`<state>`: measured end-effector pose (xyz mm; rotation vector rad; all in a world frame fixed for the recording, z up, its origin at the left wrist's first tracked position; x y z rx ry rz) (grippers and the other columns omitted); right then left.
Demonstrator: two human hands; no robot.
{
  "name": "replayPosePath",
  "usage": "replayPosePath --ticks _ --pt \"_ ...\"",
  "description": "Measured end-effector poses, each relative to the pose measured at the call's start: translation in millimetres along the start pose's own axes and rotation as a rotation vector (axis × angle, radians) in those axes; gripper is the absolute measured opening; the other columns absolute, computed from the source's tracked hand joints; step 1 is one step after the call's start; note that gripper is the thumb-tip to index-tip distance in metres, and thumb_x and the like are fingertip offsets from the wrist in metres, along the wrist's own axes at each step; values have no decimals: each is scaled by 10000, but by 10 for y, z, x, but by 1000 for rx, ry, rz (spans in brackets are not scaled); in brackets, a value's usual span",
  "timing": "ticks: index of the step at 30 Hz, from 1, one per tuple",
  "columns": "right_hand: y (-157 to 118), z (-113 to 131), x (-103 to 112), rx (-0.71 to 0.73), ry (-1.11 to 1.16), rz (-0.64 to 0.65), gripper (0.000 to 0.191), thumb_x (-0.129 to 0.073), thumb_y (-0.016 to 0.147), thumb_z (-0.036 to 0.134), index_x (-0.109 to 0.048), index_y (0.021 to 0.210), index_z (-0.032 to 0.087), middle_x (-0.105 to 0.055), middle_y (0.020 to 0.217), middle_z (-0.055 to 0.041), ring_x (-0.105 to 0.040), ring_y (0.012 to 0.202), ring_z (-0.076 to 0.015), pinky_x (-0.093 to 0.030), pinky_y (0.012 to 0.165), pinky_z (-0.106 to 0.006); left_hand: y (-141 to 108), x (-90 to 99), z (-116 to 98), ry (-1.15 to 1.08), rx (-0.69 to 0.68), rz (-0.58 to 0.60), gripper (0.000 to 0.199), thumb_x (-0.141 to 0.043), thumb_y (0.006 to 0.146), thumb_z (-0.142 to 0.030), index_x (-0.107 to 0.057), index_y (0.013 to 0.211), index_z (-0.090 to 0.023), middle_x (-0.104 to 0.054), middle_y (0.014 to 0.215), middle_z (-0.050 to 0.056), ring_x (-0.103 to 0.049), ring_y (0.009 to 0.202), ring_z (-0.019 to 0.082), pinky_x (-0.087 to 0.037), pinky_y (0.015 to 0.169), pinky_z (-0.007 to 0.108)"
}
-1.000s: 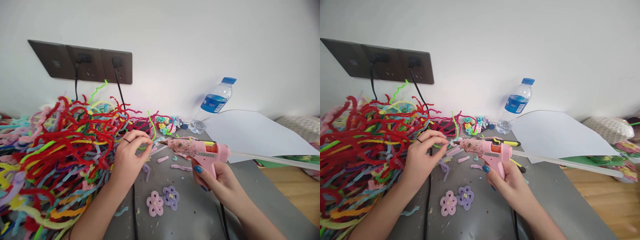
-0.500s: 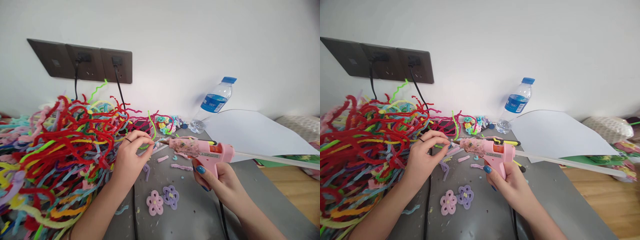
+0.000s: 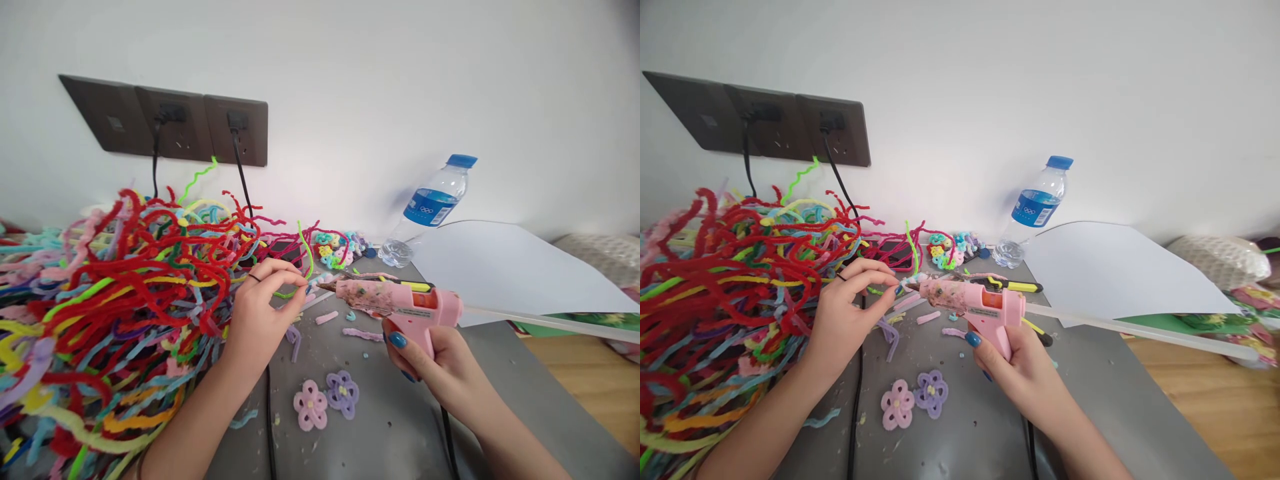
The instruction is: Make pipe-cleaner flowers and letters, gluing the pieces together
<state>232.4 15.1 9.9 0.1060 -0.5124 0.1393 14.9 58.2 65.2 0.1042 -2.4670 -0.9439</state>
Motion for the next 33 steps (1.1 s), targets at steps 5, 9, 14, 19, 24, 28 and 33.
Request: replayPosePath --ticks 5,9,14,19,24,28,33 --pt "8 50 51 15 16 -50 578 -470 922 633 -424 538 204 -418 485 7 -348 455 -109 -268 424 -251 -1 5 18 -6 7 -5 152 -638 818 -48 -672 786 -192 -669 880 12 -668 848 146 -528 791 259" --pt "15 43 86 -1 37 -86 568 -481 905 659 -443 563 206 -416 474 12 -351 451 -112 -285 424 -252 -15 -25 23 -11 -4 18 142 -634 831 -69 -659 784 -201 -662 880 15 -662 857 159 -517 795 282" --pt "39 76 73 -24 -17 -62 615 -455 896 696 -426 522 209 -408 459 8 -347 439 -109 -285 423 -254 -17 -25 4 -8 -18 12 151 -624 835 -68 -655 780 -205 -662 881 19 -662 859 164 -516 793 287" --pt "56 117 66 -45 -46 -53 649 -431 882 730 -378 490 215 -390 451 4 -327 432 -106 -269 406 -254 -7 -3 -3 4 -25 0 137 -624 842 -83 -661 797 -207 -663 883 20 -666 862 166 -523 792 288" --pt "46 96 64 -45 -57 -40 647 -415 890 727 -384 498 213 -387 454 6 -325 436 -104 -263 416 -253 -9 -2 1 11 -24 6 130 -631 845 -82 -661 803 -200 -667 894 22 -665 862 157 -528 794 281" --pt "43 93 63 -35 -65 -33 644 -411 895 719 -383 500 211 -391 454 6 -327 437 -105 -265 421 -252 -7 -1 -8 13 -31 5 134 -629 844 -82 -663 804 -205 -668 892 24 -666 866 162 -532 797 286" --pt "46 108 55 -29 -68 -23 637 -407 904 706 -382 499 215 -379 446 10 -310 433 -105 -245 412 -255 -4 2 -13 12 -32 1 139 -631 838 -75 -663 799 -204 -665 889 20 -669 860 160 -532 794 282"
Point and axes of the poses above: each hand's wrist, its own y-axis towards the middle knuckle, its own x-axis out of the back of the hand, z = x × y, the point moved 9 cm from there along y, towards the middle knuckle
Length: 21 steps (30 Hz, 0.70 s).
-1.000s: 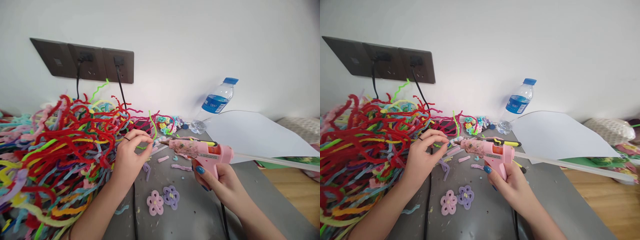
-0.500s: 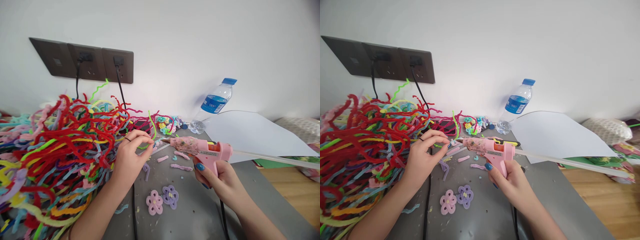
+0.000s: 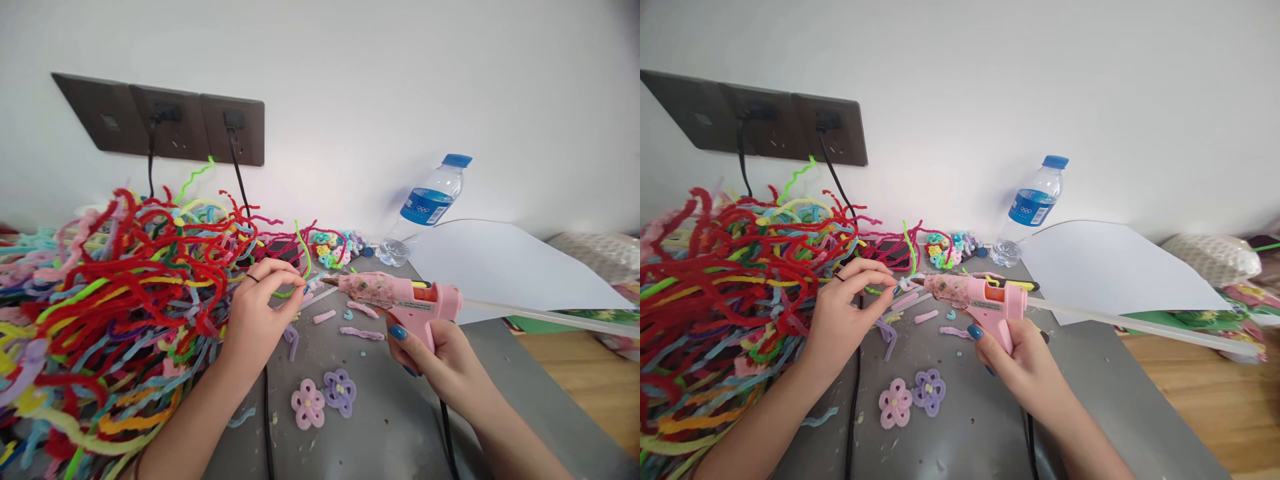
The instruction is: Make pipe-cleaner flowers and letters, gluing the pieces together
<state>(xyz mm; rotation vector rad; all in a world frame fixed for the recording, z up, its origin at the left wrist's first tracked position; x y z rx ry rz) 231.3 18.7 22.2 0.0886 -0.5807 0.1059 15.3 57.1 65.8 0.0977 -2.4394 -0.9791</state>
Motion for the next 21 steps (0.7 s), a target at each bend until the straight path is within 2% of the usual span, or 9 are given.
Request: replayPosePath --ticks 21 --pt "-25 -39 -10 -8 20 15 618 -423 917 674 -379 507 214 -373 465 11 -311 445 -105 -237 430 -267 2 1 -16 21 -15 0 131 -637 841 -62 -667 803 -184 -661 894 21 -657 864 145 -516 802 262"
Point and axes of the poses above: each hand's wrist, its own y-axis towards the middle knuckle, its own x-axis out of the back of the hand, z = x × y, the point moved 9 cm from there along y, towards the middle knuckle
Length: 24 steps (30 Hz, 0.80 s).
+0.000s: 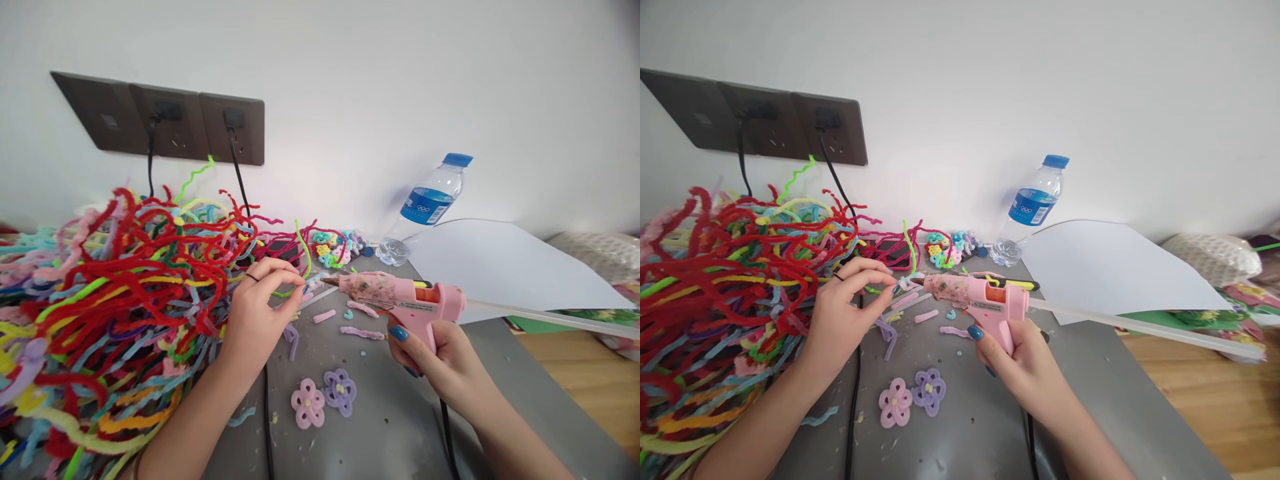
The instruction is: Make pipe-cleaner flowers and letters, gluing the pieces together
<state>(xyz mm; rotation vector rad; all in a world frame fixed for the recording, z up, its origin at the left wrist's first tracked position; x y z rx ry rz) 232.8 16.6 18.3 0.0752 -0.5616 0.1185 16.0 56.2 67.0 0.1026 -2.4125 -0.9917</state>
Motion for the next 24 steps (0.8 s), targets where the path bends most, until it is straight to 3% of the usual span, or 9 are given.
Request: replayPosePath --ticks 24 --pt "18 25 32 29 67 -30 604 -454 917 661 -420 524 204 -394 477 7 -344 457 -108 -271 441 -264 -11 -29 52 -50 46 38 122 -631 849 -80 -669 800 -185 -666 897 21 -652 873 144 -511 819 263"
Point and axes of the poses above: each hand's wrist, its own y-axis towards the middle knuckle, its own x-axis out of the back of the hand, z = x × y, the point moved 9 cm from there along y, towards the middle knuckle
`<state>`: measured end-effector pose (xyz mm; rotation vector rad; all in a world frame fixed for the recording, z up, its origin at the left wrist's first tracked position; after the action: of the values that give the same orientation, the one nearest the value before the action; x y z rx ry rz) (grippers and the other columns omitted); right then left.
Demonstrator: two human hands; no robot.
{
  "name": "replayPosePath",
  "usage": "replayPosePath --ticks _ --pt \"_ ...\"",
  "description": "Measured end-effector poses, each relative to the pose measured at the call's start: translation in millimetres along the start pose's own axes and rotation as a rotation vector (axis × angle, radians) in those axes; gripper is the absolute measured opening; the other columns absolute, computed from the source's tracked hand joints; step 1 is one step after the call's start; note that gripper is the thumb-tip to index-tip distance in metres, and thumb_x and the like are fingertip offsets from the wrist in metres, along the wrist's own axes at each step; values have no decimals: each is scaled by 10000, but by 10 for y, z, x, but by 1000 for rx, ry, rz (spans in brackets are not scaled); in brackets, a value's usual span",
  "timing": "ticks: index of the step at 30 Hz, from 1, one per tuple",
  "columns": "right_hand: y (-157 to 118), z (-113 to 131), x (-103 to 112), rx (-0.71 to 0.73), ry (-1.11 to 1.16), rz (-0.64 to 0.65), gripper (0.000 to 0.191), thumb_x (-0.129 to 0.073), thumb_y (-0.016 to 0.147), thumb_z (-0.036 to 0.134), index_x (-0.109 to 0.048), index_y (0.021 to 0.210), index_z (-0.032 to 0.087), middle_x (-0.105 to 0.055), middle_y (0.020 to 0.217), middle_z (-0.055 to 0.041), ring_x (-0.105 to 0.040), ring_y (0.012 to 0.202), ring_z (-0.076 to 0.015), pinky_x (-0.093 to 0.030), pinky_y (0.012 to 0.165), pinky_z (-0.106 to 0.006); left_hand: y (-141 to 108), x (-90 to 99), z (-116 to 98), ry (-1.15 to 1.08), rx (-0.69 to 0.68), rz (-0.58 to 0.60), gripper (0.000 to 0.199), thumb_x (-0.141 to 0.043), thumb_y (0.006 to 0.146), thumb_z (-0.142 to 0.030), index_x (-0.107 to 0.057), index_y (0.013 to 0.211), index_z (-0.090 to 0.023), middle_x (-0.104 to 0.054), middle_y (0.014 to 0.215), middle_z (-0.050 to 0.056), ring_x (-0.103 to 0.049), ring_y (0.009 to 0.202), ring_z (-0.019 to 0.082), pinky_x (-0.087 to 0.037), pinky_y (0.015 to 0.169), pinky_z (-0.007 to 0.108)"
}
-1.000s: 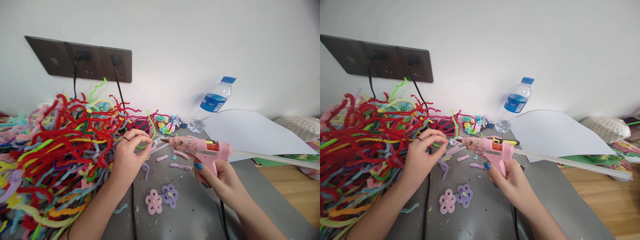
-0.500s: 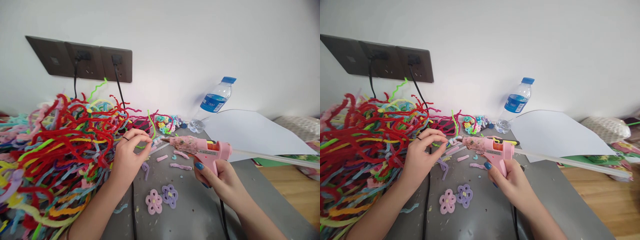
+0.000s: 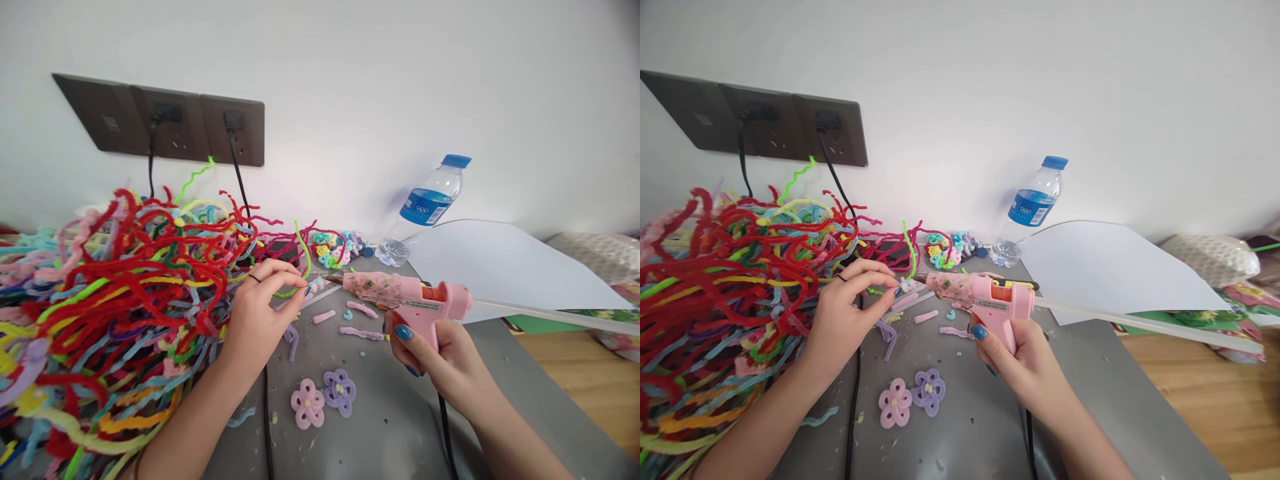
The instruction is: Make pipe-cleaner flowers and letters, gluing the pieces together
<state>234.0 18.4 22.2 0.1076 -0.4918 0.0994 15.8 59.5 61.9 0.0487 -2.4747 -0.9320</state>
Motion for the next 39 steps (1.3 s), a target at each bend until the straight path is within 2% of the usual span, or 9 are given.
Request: replayPosePath --ticks 9,18,25,39 --pt "-29 -135 -1 16 90 9 532 -482 950 570 -431 569 204 -387 501 22 -334 477 -110 -261 466 -273 -1 -35 106 -77 119 36 135 -639 825 -83 -687 774 -199 -685 904 11 -650 836 140 -519 797 259" --pt "-25 -113 -3 -20 53 13 557 -486 929 618 -442 565 198 -393 501 19 -336 482 -108 -265 467 -269 1 -47 109 -77 122 38 124 -640 822 -97 -689 777 -201 -684 902 13 -652 839 145 -514 775 259" --pt "-33 -176 13 -31 31 4 558 -487 934 604 -446 557 196 -390 498 20 -335 479 -107 -264 464 -262 6 -12 121 -90 160 15 138 -633 810 -85 -689 765 -203 -685 908 27 -653 837 156 -493 683 249" --pt "-32 -182 74 -28 80 -53 513 -504 925 605 -488 612 199 -385 499 23 -343 485 -118 -278 461 -268 1 -26 114 -90 137 31 132 -631 817 -93 -686 774 -205 -689 909 26 -655 817 154 -517 733 266"
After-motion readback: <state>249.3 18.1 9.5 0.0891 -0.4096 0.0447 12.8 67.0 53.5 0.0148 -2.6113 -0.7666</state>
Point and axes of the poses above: each hand's wrist, its own y-axis towards the middle knuckle, its own x-axis out of the back of the hand, z = x × y, the point moved 9 cm from there along y, towards the middle knuckle
